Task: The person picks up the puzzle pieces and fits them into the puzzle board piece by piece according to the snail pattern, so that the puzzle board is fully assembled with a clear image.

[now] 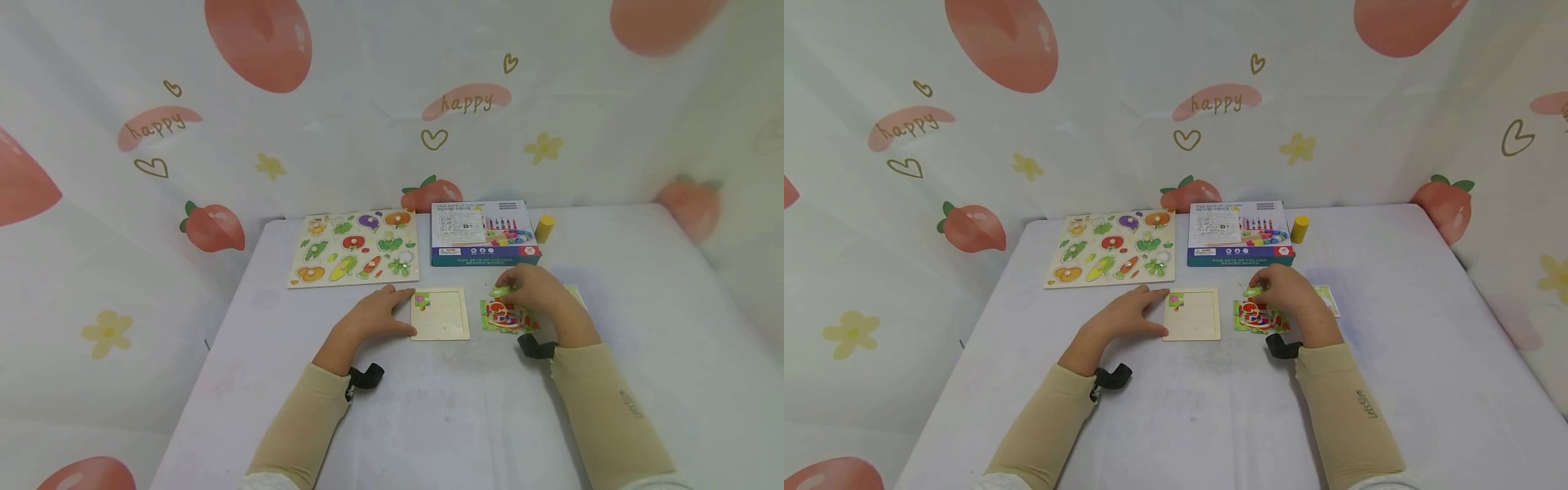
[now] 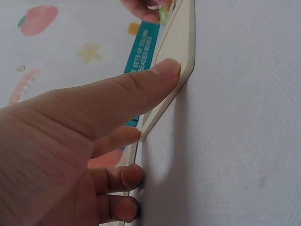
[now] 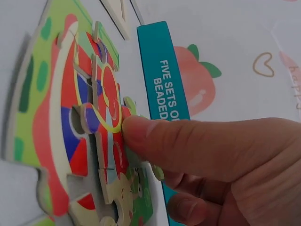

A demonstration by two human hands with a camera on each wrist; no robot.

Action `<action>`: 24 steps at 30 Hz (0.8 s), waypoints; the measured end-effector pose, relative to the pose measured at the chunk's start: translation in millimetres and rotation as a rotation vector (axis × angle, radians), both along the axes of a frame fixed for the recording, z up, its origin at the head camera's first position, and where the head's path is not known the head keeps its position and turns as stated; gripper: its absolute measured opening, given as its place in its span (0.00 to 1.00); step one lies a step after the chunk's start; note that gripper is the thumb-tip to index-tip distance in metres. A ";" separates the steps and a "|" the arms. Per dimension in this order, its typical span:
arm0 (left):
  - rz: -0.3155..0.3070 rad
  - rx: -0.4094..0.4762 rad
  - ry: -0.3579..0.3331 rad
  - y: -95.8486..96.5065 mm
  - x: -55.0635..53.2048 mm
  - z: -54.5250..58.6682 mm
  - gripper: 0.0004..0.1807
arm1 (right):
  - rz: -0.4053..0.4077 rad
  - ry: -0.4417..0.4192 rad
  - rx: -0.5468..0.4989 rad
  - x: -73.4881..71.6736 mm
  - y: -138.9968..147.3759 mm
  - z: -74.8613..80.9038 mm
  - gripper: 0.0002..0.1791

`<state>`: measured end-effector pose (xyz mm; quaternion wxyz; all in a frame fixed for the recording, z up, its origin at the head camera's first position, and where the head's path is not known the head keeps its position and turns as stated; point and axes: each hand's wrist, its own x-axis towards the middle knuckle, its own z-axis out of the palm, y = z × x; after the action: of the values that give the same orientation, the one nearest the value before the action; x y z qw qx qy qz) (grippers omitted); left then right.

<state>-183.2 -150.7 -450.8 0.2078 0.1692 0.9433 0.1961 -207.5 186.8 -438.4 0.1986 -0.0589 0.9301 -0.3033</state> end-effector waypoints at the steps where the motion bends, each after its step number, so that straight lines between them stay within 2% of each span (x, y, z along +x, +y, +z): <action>1: -0.002 -0.002 0.000 0.0 -0.3 -0.4 0.48 | 0.003 0.000 -0.002 0.1 0.4 0.1 0.20; 6: -0.002 -0.003 0.001 0.0 -0.6 -0.9 0.48 | 0.004 0.017 0.013 0.4 2.7 2.2 0.22; 13: -0.002 0.006 0.001 -0.1 -0.1 0.4 0.48 | 0.000 0.036 0.014 3.8 4.1 16.2 0.22; 24: -0.001 0.000 0.001 0.3 -0.4 -0.3 0.48 | 0.057 0.186 0.008 13.3 5.2 38.4 0.19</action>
<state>-183.6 -150.4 -451.1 0.2075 0.1695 0.9433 0.1958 -194.2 192.0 -400.1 0.1201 -0.1126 0.9436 -0.2872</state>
